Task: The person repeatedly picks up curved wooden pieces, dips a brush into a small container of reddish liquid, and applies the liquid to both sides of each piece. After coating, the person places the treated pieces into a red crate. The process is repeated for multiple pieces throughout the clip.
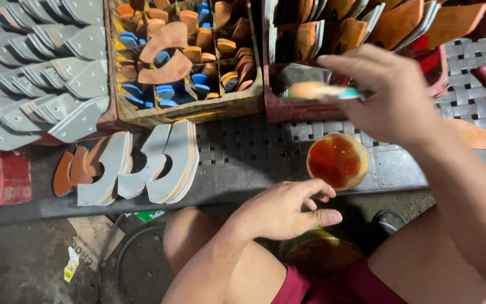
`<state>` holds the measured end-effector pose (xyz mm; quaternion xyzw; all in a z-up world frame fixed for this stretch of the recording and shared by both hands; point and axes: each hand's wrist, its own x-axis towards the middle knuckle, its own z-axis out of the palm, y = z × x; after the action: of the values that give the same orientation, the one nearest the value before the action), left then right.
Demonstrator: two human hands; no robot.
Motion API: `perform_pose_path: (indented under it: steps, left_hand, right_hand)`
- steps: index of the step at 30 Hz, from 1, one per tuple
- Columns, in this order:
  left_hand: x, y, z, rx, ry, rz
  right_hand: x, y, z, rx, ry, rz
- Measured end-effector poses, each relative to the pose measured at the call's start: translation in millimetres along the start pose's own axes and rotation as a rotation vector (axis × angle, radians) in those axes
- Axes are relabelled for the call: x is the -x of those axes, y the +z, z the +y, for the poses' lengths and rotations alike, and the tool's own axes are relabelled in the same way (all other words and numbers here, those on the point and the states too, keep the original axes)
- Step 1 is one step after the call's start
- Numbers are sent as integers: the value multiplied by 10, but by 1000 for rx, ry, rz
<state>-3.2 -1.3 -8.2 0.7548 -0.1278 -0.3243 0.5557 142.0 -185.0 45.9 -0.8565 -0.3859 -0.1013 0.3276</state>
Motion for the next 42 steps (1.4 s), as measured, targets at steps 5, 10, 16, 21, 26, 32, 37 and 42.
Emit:
perform_pose_path:
  steps: [5, 10, 16, 21, 26, 32, 37, 42]
  left_hand:
    - [4, -5, 10, -54, -42, -34]
    - [-5, -37, -10, -62, -40, -24]
    - [19, -13, -95, -77, 44, -6]
    - [34, -21, -94, -121, 71, 5]
    - [17, -18, -85, -127, 40, -11]
    - [11, -8, -100, -146, 67, -13]
    - [15, -16, -107, -142, 61, -12]
    - [10, -21, -102, -148, 60, -15]
  right_hand:
    - [-31, 237, 67, -125, -129, 43]
    - [-162, 338, 51, -42, -148, -6]
    - [-218, 334, 90, -43, -172, -21]
    - [-370, 252, 87, -28, -245, -64]
    - [-360, 255, 65, 83, -273, 8]
    - [-258, 289, 107, 71, -284, 30]
    - [-266, 233, 103, 30, -304, 6]
    - [-321, 165, 14, 114, -322, 6]
